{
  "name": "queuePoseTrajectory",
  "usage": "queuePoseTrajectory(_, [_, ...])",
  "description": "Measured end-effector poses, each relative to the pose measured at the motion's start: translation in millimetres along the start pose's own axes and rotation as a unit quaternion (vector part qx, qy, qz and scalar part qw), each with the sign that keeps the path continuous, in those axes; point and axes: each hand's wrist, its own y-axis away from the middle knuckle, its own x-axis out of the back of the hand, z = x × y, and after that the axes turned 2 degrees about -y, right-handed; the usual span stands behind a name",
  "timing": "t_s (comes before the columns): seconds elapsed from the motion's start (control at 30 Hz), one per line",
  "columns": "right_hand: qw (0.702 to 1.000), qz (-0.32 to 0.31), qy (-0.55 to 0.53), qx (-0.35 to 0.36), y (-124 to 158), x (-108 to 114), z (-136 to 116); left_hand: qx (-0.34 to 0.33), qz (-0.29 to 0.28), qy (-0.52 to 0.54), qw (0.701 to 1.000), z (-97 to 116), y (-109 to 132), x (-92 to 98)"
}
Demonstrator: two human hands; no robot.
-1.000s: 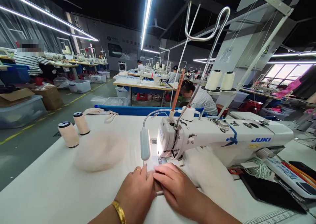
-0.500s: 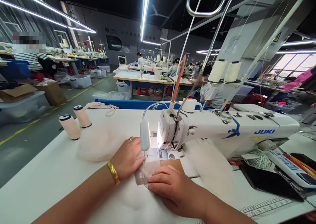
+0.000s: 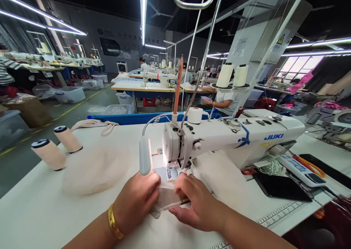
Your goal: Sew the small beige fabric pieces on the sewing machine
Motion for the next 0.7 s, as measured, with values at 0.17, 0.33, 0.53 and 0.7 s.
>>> queuePoseTrajectory(0.17, [0.995,0.019,-0.001,-0.094,-3,-1,-1,-0.057,0.106,-0.003,0.993,9,0,2.1])
queuePoseTrajectory(0.33, [0.997,0.061,-0.022,-0.038,-7,-5,-1,-0.058,0.142,-0.024,0.988,14,2,-1.3])
queuePoseTrajectory(0.53, [0.996,0.075,0.04,0.01,-5,-8,-2,-0.092,0.158,-0.039,0.982,19,5,-6.0])
queuePoseTrajectory(0.7, [0.995,0.079,0.043,0.031,-6,-9,-3,-0.087,0.149,-0.016,0.985,21,4,-4.1])
